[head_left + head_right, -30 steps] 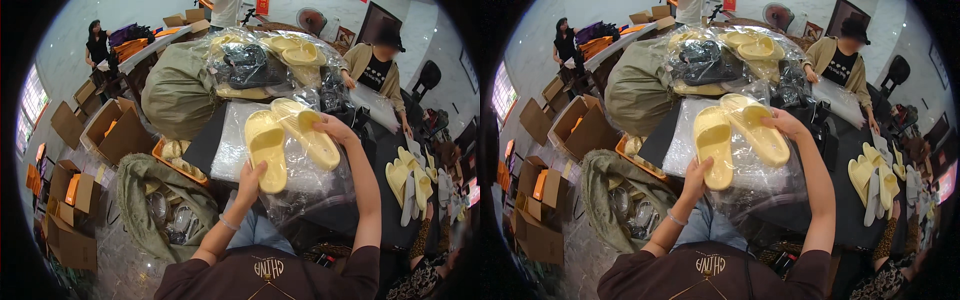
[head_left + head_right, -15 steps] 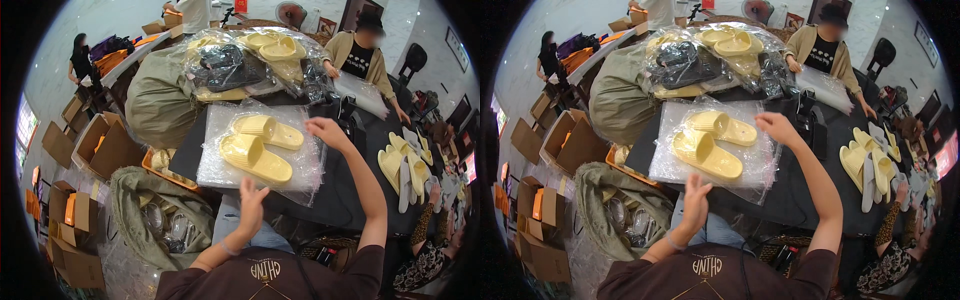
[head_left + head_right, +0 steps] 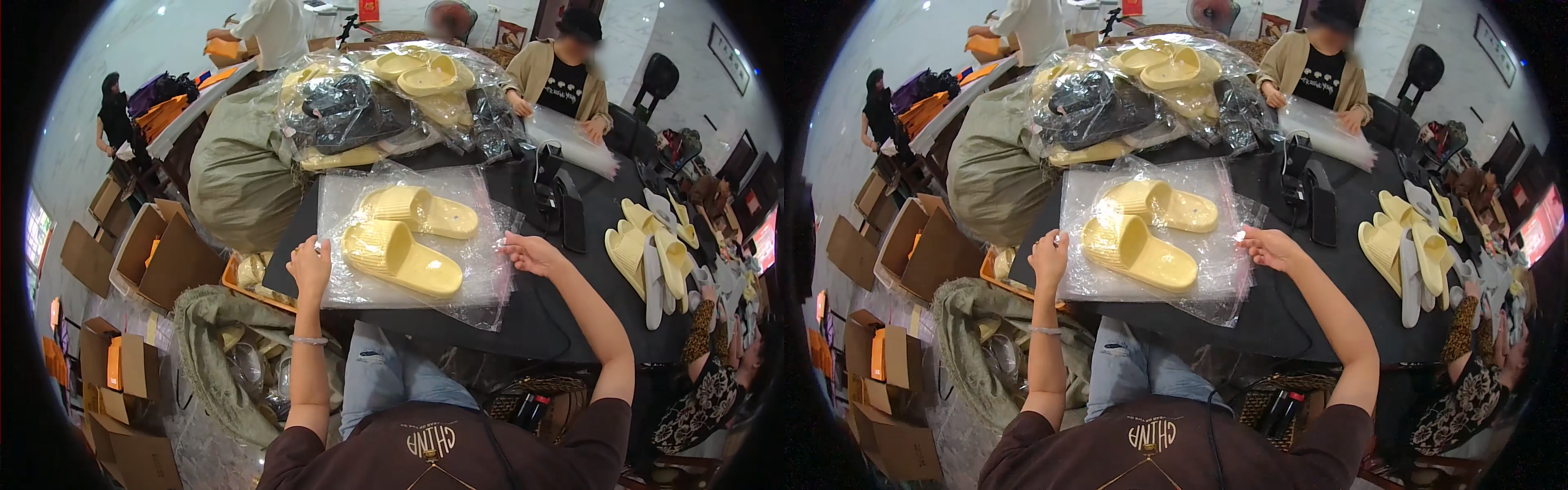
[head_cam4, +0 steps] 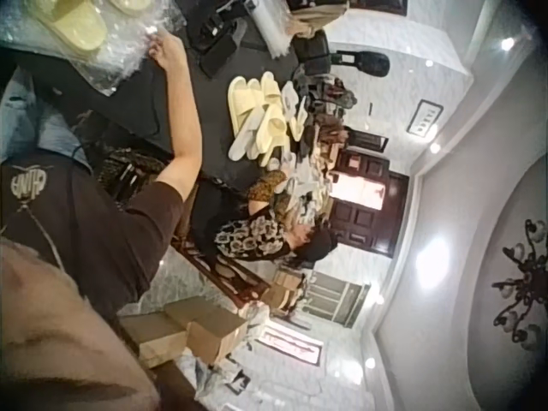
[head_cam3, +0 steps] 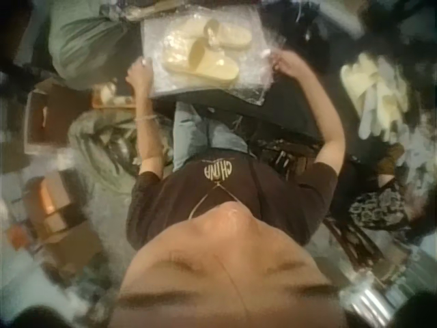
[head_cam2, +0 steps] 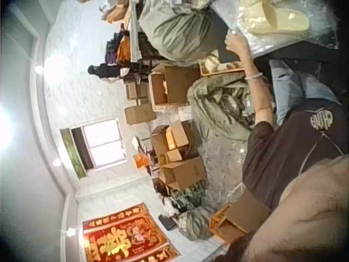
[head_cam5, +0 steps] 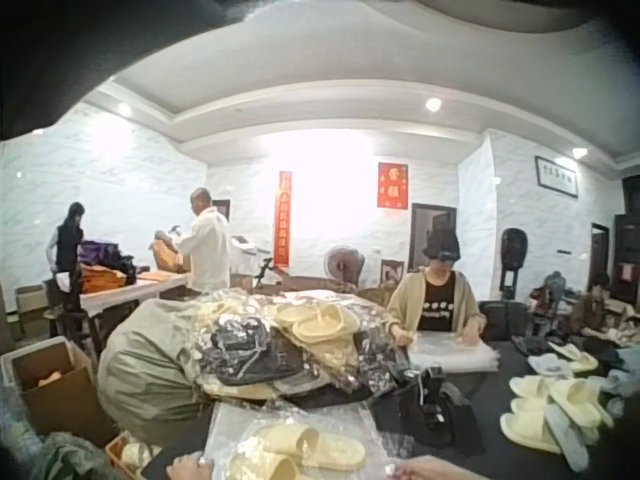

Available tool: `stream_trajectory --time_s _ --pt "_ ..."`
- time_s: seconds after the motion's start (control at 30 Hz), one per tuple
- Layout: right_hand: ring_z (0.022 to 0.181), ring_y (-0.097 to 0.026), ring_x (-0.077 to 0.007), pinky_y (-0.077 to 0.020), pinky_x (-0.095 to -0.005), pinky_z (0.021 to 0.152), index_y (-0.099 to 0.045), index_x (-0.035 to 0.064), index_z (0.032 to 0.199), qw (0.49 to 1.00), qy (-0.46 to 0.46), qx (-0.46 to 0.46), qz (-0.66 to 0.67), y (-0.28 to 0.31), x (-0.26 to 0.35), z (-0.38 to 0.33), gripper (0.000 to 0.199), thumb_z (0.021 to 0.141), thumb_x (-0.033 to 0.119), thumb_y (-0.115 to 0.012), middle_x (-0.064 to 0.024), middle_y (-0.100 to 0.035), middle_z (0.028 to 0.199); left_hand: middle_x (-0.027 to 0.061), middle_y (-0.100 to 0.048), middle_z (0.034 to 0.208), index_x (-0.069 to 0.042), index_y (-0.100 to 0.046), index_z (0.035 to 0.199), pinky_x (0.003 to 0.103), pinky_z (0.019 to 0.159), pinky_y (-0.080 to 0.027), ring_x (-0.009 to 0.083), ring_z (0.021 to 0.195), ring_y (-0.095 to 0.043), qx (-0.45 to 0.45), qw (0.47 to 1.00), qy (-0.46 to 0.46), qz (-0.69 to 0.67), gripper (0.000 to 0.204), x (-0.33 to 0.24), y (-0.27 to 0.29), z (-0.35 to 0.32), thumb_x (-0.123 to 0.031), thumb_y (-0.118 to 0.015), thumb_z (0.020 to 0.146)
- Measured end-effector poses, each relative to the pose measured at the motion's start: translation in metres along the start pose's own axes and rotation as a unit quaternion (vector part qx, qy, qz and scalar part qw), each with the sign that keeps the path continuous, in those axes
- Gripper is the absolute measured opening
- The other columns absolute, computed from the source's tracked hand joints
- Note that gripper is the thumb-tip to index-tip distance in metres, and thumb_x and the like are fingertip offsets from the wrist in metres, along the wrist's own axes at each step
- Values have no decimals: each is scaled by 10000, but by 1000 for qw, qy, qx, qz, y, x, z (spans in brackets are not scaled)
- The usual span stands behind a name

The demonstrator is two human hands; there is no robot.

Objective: The person repeatedly picks up pairs of slippers from a large sack and places them onto a table. The slippers are handled one pair at a time, often being placed on top of bubble wrap or plastic packaging. The person arranges the slippers on the table surface throughout the clip.

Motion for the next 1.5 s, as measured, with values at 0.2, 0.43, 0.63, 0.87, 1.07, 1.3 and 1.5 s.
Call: stream_trajectory --time_s 0.2,0.43,0.63,0.87,1.07,1.3,1.5 --pt "840 -550 -95 -455 -235 698 -592 41 1117 988 118 3 -104 -45 32 8 318 922 292 -580 -36 -601 1028 93 -664 816 -65 -654 928 429 792 -429 274 854 -619 -2 997 21 -79 275 17 -4 14 -324 -621 842" --pt "1020 -595 -191 -487 -315 814 -541 26 1156 950 309 -8 -40 -90 154 -17 308 947 251 -524 -49 -587 1098 99 -628 781 15 -612 918 312 693 -464 179 720 -586 -35 977 -11 -210 223 4 4 12 -203 -602 877" --pt "967 -639 -187 -528 -273 696 -551 40 1139 941 332 61 -29 -117 200 -32 272 959 237 -496 -36 -599 1078 98 -605 780 19 -559 915 307 685 -469 181 703 -585 -47 939 3 -341 190 -2 30 -28 -163 -599 879" --pt "883 -652 -155 -558 -258 696 -516 37 1199 982 139 89 -95 -98 135 6 389 984 348 -425 -118 -607 1180 95 -606 764 6 -562 1107 318 683 -475 195 717 -586 11 972 24 -235 308 2 16 -81 -127 -629 838" --pt "761 -652 -135 -550 -240 655 -519 -6 1224 953 115 94 -266 -84 89 -11 388 960 278 -505 -141 -649 1082 85 -589 747 -53 -630 1096 340 673 -455 221 719 -555 -22 979 -3 -201 305 11 12 -82 -74 -625 792" --pt "635 -650 -137 -542 -226 572 -520 -10 1221 976 69 162 -126 -99 77 -22 348 962 221 -504 -152 -674 992 77 -537 753 -86 -662 979 387 700 -418 245 732 -517 -99 989 -65 -90 234 7 33 -84 -37 -619 754" --pt "884 -646 -150 -540 -271 753 -521 25 1248 976 182 84 -83 -64 58 17 338 952 187 -521 -144 -617 1159 107 -591 998 -57 -669 967 399 840 -403 278 962 -547 -207 968 -133 -49 182 -22 68 -90 -78 -631 790"
Point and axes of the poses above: each hand's wrist, its own z-axis towards the middle knuckle, its own y-axis out of the back of the hand, x = y × z, the point moved 10 cm from there along z, towards the middle knuckle
